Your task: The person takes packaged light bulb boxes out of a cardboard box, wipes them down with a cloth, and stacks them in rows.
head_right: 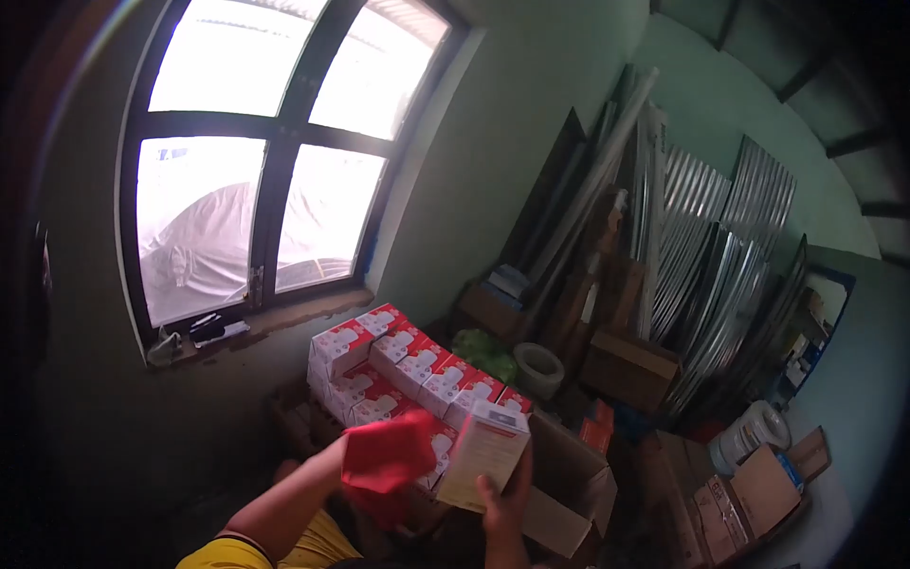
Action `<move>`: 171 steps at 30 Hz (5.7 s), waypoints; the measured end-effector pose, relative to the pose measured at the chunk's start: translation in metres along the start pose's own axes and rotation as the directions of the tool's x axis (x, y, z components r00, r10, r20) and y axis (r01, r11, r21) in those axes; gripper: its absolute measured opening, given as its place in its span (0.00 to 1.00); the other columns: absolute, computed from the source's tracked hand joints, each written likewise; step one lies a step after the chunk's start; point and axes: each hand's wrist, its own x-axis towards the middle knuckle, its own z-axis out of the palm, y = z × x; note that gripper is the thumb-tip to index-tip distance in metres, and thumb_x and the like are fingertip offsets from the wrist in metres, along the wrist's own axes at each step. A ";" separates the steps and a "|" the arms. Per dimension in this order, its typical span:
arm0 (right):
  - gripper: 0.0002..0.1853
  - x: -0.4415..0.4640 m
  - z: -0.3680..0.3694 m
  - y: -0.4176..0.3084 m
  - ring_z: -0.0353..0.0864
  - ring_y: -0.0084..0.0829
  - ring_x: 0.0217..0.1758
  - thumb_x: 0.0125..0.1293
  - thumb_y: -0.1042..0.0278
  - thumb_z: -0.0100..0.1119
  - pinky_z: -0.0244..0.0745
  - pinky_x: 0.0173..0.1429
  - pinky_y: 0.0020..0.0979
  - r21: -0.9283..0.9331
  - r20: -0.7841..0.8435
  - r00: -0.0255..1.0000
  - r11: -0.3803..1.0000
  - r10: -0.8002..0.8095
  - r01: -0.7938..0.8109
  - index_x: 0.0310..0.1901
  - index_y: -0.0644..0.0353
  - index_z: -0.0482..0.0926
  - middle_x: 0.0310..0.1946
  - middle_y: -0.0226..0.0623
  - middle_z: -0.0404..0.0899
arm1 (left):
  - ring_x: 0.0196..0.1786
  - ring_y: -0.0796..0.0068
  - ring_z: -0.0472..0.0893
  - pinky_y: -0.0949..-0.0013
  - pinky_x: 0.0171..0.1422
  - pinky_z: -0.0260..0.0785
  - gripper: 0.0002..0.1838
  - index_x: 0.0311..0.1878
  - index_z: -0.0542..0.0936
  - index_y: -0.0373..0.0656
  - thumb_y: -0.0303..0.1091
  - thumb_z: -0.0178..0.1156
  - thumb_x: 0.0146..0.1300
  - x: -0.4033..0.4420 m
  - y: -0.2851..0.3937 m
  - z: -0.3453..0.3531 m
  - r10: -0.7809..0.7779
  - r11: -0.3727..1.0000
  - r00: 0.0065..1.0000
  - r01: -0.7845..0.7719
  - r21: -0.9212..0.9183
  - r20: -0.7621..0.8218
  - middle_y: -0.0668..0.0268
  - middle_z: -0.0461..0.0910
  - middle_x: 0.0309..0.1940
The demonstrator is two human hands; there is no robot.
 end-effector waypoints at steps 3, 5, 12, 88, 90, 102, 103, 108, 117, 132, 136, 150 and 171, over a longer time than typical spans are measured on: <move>0.50 -0.001 -0.003 -0.004 0.67 0.38 0.70 0.59 0.63 0.68 0.61 0.73 0.40 0.087 -0.077 0.997 0.996 0.012 -0.005 0.77 0.63 0.48 0.69 0.44 0.65 | 0.61 0.61 0.78 0.58 0.64 0.70 0.29 0.61 0.74 0.41 0.37 0.68 0.56 0.027 0.024 -0.064 -0.471 0.748 0.408 0.655 0.109 0.782 0.56 0.77 0.58; 0.49 -0.004 0.001 0.001 0.68 0.38 0.69 0.59 0.63 0.68 0.62 0.73 0.41 0.096 -0.050 0.999 0.995 0.013 -0.008 0.77 0.62 0.49 0.69 0.44 0.65 | 0.59 0.64 0.79 0.60 0.64 0.70 0.28 0.58 0.75 0.38 0.36 0.70 0.54 0.015 0.028 -0.066 -0.530 0.723 0.627 0.686 -0.083 0.571 0.57 0.78 0.56; 0.55 -0.042 0.047 0.024 0.64 0.36 0.71 0.59 0.56 0.73 0.63 0.71 0.41 0.148 0.115 0.979 0.972 0.167 -0.183 0.78 0.60 0.44 0.70 0.43 0.62 | 0.58 0.63 0.77 0.61 0.68 0.65 0.21 0.47 0.80 0.38 0.29 0.73 0.48 0.023 0.049 -0.009 -0.664 0.589 0.619 0.089 -0.803 -0.419 0.60 0.80 0.49; 0.57 -0.047 0.010 0.023 0.61 0.38 0.75 0.62 0.39 0.67 0.51 0.78 0.39 -0.365 0.110 0.986 0.928 0.122 -0.074 0.78 0.66 0.44 0.74 0.48 0.55 | 0.67 0.72 0.71 0.64 0.73 0.60 0.41 0.75 0.60 0.35 0.30 0.68 0.61 0.017 0.085 0.053 -0.707 0.385 0.697 0.238 -0.891 -0.119 0.58 0.73 0.64; 0.57 -0.051 0.009 0.020 0.61 0.40 0.74 0.60 0.36 0.68 0.56 0.76 0.43 -0.208 -0.056 0.975 0.953 0.214 -0.221 0.76 0.66 0.47 0.74 0.48 0.54 | 0.71 0.69 0.68 0.63 0.75 0.57 0.39 0.74 0.60 0.35 0.32 0.66 0.63 0.018 0.089 0.059 -0.650 0.423 0.752 0.234 -0.876 -0.113 0.56 0.70 0.66; 0.60 -0.097 -0.020 0.054 0.67 0.39 0.68 0.52 0.40 0.76 0.70 0.67 0.45 -0.075 -0.030 0.979 0.977 0.200 -0.202 0.76 0.58 0.46 0.68 0.44 0.60 | 0.73 0.73 0.62 0.67 0.77 0.52 0.44 0.76 0.54 0.38 0.47 0.65 0.66 0.008 0.071 0.091 -0.774 -0.104 0.626 0.014 -0.994 0.090 0.61 0.60 0.72; 0.58 -0.087 -0.009 0.043 0.69 0.39 0.66 0.52 0.40 0.76 0.74 0.63 0.45 0.014 -0.097 0.967 0.972 0.235 -0.235 0.75 0.59 0.49 0.66 0.44 0.63 | 0.71 0.73 0.63 0.66 0.76 0.53 0.43 0.75 0.56 0.38 0.47 0.66 0.66 0.010 0.076 0.090 -0.754 -0.132 0.646 0.031 -0.991 0.120 0.62 0.62 0.71; 0.57 -0.080 0.012 0.023 0.68 0.37 0.67 0.53 0.40 0.74 0.67 0.67 0.42 -0.047 -0.028 0.945 0.944 0.325 -0.326 0.75 0.62 0.51 0.67 0.44 0.63 | 0.69 0.75 0.66 0.64 0.76 0.55 0.41 0.72 0.60 0.35 0.41 0.69 0.63 0.013 0.096 0.053 -0.736 0.192 0.674 0.119 -0.974 -0.063 0.62 0.69 0.66; 0.51 -0.072 0.007 0.026 0.71 0.37 0.63 0.55 0.42 0.73 0.66 0.68 0.41 0.155 -0.153 0.960 0.966 0.233 -0.209 0.71 0.63 0.57 0.62 0.46 0.68 | 0.71 0.73 0.64 0.64 0.77 0.53 0.49 0.75 0.52 0.35 0.41 0.72 0.60 0.019 0.107 0.051 -0.706 0.214 0.706 0.287 -0.934 0.055 0.61 0.67 0.69; 0.47 -0.076 -0.005 0.026 0.65 0.47 0.71 0.65 0.40 0.56 0.65 0.72 0.48 0.094 -0.158 0.965 0.976 0.210 -0.197 0.76 0.62 0.49 0.71 0.50 0.58 | 0.72 0.71 0.63 0.63 0.78 0.53 0.48 0.74 0.56 0.35 0.45 0.73 0.59 0.018 0.110 0.070 -0.659 0.215 0.748 0.293 -0.932 0.083 0.60 0.66 0.70; 0.44 -0.088 0.001 0.041 0.65 0.48 0.72 0.67 0.42 0.54 0.64 0.73 0.48 0.345 -0.241 0.933 0.922 0.268 -0.176 0.75 0.63 0.51 0.71 0.50 0.58 | 0.70 0.73 0.66 0.63 0.76 0.56 0.43 0.73 0.57 0.36 0.33 0.70 0.59 0.020 0.118 0.074 -0.755 0.005 0.648 0.157 -0.988 0.099 0.61 0.70 0.66; 0.53 -0.103 0.006 0.063 0.71 0.44 0.66 0.55 0.59 0.74 0.73 0.66 0.48 -0.007 -0.257 0.954 0.987 0.153 -0.160 0.74 0.60 0.47 0.68 0.48 0.62 | 0.64 0.64 0.76 0.57 0.72 0.63 0.39 0.73 0.64 0.43 0.65 0.45 0.72 0.039 0.114 0.073 -0.783 -0.569 0.525 -0.387 -0.725 0.335 0.61 0.73 0.66; 0.53 -0.077 -0.009 0.019 0.69 0.37 0.68 0.54 0.62 0.75 0.67 0.68 0.36 -0.146 0.031 0.984 0.974 0.177 -0.170 0.75 0.72 0.51 0.69 0.47 0.63 | 0.79 0.58 0.53 0.56 0.81 0.43 0.47 0.76 0.54 0.35 0.43 0.68 0.62 0.021 0.094 0.063 -0.641 0.369 0.767 0.281 -0.886 -0.024 0.54 0.54 0.77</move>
